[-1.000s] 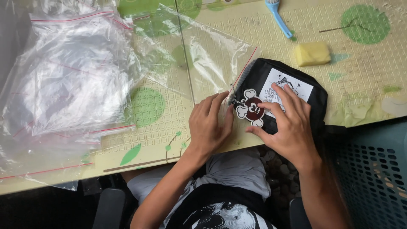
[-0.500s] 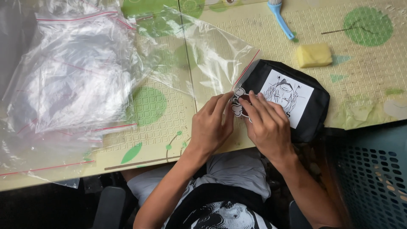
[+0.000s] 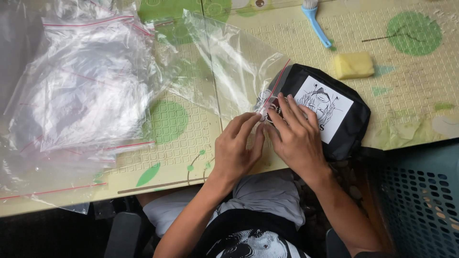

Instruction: The person cleans a small black bag with a sponge and a brush, then places it into a clear plastic bag. They attach a sticker to the bag, seal the plastic bag, and place it into a basket.

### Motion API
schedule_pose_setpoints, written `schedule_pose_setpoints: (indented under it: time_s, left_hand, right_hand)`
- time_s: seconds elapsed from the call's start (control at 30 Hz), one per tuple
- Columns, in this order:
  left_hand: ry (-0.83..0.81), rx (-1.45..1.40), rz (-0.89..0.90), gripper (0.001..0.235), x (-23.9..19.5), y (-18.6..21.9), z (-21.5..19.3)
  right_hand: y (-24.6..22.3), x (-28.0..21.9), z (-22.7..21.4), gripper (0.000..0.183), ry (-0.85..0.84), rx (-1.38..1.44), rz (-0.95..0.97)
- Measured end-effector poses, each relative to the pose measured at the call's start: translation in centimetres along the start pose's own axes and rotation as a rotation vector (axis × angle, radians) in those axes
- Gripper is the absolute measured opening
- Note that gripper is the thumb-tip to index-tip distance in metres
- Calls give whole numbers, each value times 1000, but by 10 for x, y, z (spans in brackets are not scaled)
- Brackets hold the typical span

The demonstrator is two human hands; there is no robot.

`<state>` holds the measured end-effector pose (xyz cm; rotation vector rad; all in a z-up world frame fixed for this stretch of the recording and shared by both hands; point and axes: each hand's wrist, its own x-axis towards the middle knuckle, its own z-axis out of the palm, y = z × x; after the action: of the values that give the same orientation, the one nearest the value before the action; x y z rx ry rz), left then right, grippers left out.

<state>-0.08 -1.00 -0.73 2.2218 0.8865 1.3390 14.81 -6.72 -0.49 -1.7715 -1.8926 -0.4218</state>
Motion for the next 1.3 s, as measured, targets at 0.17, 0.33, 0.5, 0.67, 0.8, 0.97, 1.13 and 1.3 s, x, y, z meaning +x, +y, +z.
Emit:
schedule_pose_setpoints:
  time_s: [0.17,0.33,0.5,0.67,0.8,0.97,1.13,1.3]
  left_hand:
    - [-27,50,16,23,3,1,1]
    - [-14,99,23,23,1,0,8]
    - [12,159,15,28,4,0,13]
    - [22,213,62,26,6,-3,19]
    - [39,248,130,25,4,-6,22]
    - [39,291,193,20,0,-9,26]
    - [55,277,216,20,-2,-12,25]
    - [90,-14,-30,36,-8,-11,15]
  right_hand:
    - [35,26,-38,50,-203,237,62]
    - [88,25,-15,67,-152,-35,331]
    - [93,17,4,72,-216,-70,398]
    - [93,23,5,72,-210,107,370]
    - [100,31,3,75,-253,219,356]
    - [106,55,-6,65,-400,285,317]
    - [114,64,8,44,-368,350,324]
    - [112,73,14,38,-197,537,475]
